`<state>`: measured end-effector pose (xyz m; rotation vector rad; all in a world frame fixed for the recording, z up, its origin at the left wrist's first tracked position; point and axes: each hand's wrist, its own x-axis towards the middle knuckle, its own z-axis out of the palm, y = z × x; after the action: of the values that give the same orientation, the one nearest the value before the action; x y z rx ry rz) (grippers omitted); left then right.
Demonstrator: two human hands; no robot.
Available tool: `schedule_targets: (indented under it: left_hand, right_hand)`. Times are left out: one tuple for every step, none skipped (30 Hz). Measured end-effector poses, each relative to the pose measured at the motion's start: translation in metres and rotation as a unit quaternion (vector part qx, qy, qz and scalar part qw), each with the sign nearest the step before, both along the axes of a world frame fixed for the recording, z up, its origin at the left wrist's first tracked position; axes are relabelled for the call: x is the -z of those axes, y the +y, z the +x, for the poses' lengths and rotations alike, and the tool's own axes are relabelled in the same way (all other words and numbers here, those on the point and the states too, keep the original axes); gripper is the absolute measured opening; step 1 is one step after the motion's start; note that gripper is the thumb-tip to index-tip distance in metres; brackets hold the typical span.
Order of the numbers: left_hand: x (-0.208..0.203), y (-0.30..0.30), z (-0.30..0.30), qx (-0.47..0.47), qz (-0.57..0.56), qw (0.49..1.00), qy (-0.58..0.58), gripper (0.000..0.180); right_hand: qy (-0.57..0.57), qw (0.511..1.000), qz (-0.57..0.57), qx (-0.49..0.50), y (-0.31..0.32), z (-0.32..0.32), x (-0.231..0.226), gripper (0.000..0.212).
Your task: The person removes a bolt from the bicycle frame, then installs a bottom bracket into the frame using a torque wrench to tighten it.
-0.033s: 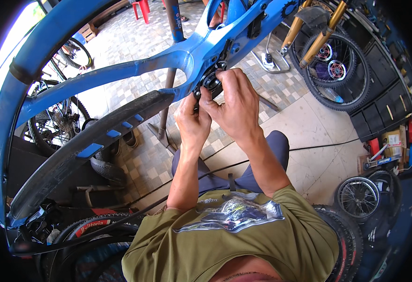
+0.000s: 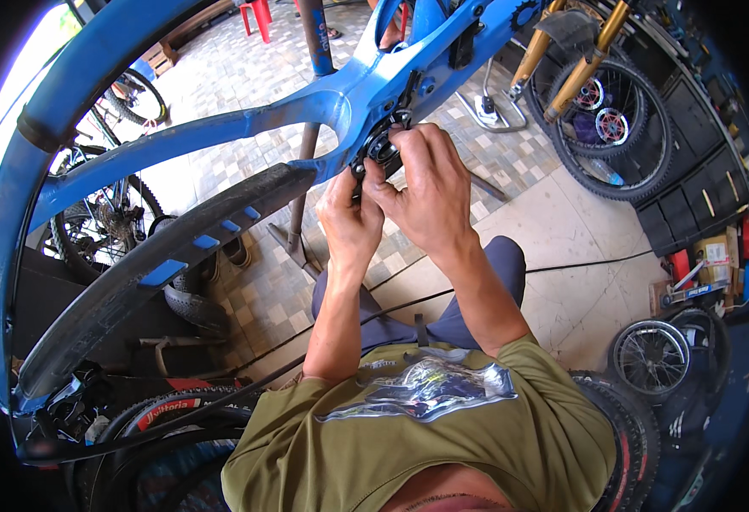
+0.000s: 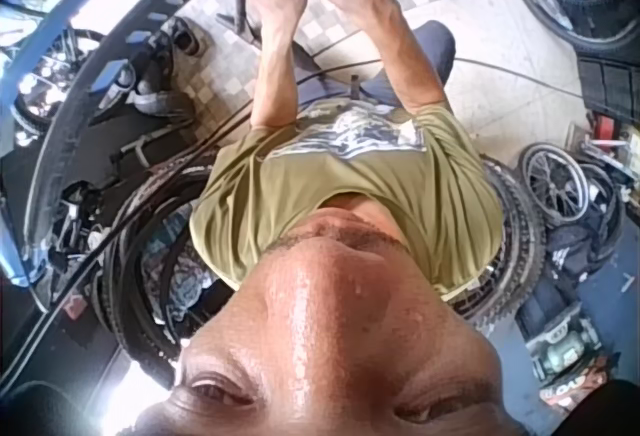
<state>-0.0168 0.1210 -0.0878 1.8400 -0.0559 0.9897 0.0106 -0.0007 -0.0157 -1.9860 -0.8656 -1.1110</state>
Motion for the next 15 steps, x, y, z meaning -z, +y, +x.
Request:
schedule_targets:
  left_hand:
    - [0.000, -0.001, 0.001, 0.007, -0.012, 1.000, -0.005, 0.017]
    - [0.001, -0.001, 0.001, 0.014, -0.023, 1.000, -0.010, 0.017]
    - [0.002, -0.001, 0.001, 0.013, -0.023, 1.000, -0.003, 0.017]
    - [0.003, -0.001, 0.000, 0.013, -0.023, 1.000, 0.005, 0.017]
    - [0.002, 0.000, -0.001, 0.011, -0.022, 1.000, 0.012, 0.018]
    - [0.001, 0.000, -0.001, 0.005, -0.015, 1.000, 0.013, 0.017]
    - [-0.002, 0.000, -0.001, -0.002, -0.007, 1.000, 0.014, 0.016]
    - [-0.002, 0.000, -0.001, -0.003, -0.001, 1.000, 0.014, 0.016]
    - [-0.003, -0.001, -0.001, -0.005, 0.006, 1.000, 0.014, 0.015]
    - [-0.002, 0.000, -0.001, -0.004, 0.013, 1.000, 0.013, 0.014]
    - [-0.001, 0.002, -0.001, -0.006, 0.019, 1.000, 0.013, 0.013]
    - [0.000, 0.003, -0.002, -0.009, 0.018, 1.000, 0.013, 0.013]
    - [-0.001, 0.003, -0.003, -0.011, 0.018, 1.000, 0.012, 0.012]
    - [-0.002, 0.002, -0.003, -0.011, 0.017, 1.000, 0.012, 0.011]
    - [-0.004, 0.000, -0.003, -0.004, 0.005, 1.000, 0.012, 0.011]
  right_hand:
    - [-0.037, 0.999, -0.008, -0.004, -0.002, 0.002, 0.000, 0.043]
    - [-0.003, 1.000, 0.013, -0.014, -0.003, 0.001, 0.000, 0.044]
    - [0.032, 0.999, 0.033, -0.024, -0.004, -0.002, -0.001, 0.045]
    - [0.067, 0.996, 0.054, -0.035, -0.005, -0.005, -0.001, 0.046]
    - [0.123, 0.989, 0.081, -0.026, -0.004, -0.006, 0.002, 0.045]
    - [0.174, 0.978, 0.108, -0.047, -0.003, -0.007, 0.003, 0.045]
    - [0.224, 0.963, 0.134, -0.067, 0.000, -0.008, 0.003, 0.045]
    - [0.274, 0.945, 0.159, -0.084, 0.002, -0.009, 0.004, 0.046]
    - [0.241, 0.950, 0.173, -0.096, 0.008, -0.003, 0.007, 0.048]
    - [0.252, 0.948, 0.171, -0.094, 0.009, -0.004, 0.006, 0.047]
    - [0.266, 0.945, 0.168, -0.095, 0.010, -0.007, 0.000, 0.045]
    - [0.279, 0.941, 0.164, -0.097, 0.011, -0.009, -0.004, 0.044]
    - [0.238, 0.960, 0.123, -0.079, 0.012, -0.008, -0.004, 0.041]
    - [0.196, 0.975, 0.081, -0.058, 0.010, -0.006, -0.003, 0.039]
    - [0.154, 0.987, 0.038, -0.038, 0.008, -0.004, -0.002, 0.037]
